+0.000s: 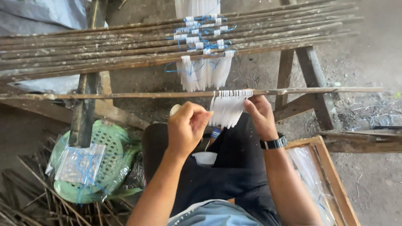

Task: Tying white candle wicks onto wooden sticks using blue thread on a wooden rack.

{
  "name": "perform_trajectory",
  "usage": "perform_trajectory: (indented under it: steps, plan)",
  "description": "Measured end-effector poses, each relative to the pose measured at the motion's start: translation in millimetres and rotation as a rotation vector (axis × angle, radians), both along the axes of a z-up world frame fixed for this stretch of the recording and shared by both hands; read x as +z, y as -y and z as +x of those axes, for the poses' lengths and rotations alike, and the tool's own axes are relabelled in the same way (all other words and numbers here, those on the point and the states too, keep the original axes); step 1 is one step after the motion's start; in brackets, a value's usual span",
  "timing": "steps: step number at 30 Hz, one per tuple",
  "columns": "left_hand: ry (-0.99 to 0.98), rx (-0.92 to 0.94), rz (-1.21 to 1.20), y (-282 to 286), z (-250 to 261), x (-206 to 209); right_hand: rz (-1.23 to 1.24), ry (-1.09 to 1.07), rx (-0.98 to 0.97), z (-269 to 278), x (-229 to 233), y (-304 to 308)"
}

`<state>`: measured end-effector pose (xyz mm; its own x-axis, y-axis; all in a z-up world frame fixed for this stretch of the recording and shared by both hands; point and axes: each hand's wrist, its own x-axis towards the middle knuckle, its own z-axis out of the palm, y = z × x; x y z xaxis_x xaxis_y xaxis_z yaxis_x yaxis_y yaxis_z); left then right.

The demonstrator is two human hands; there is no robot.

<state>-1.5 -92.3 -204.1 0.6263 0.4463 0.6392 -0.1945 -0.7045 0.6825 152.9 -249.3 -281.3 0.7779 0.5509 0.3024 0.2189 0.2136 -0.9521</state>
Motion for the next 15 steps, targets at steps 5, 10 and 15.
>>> perform_trajectory:
  steps: [5,10,15]
  plan:
    - [-0.107,-0.031,-0.101,-15,19,-53,0.141,-0.055,0.009,-13,34,-24]
    - [-0.126,-0.151,-0.1,-9,44,-38,0.281,-0.145,-0.049,9,-3,-25]
    - [-0.109,-0.066,-0.26,-11,51,-66,0.255,-0.177,-0.001,6,14,-26]
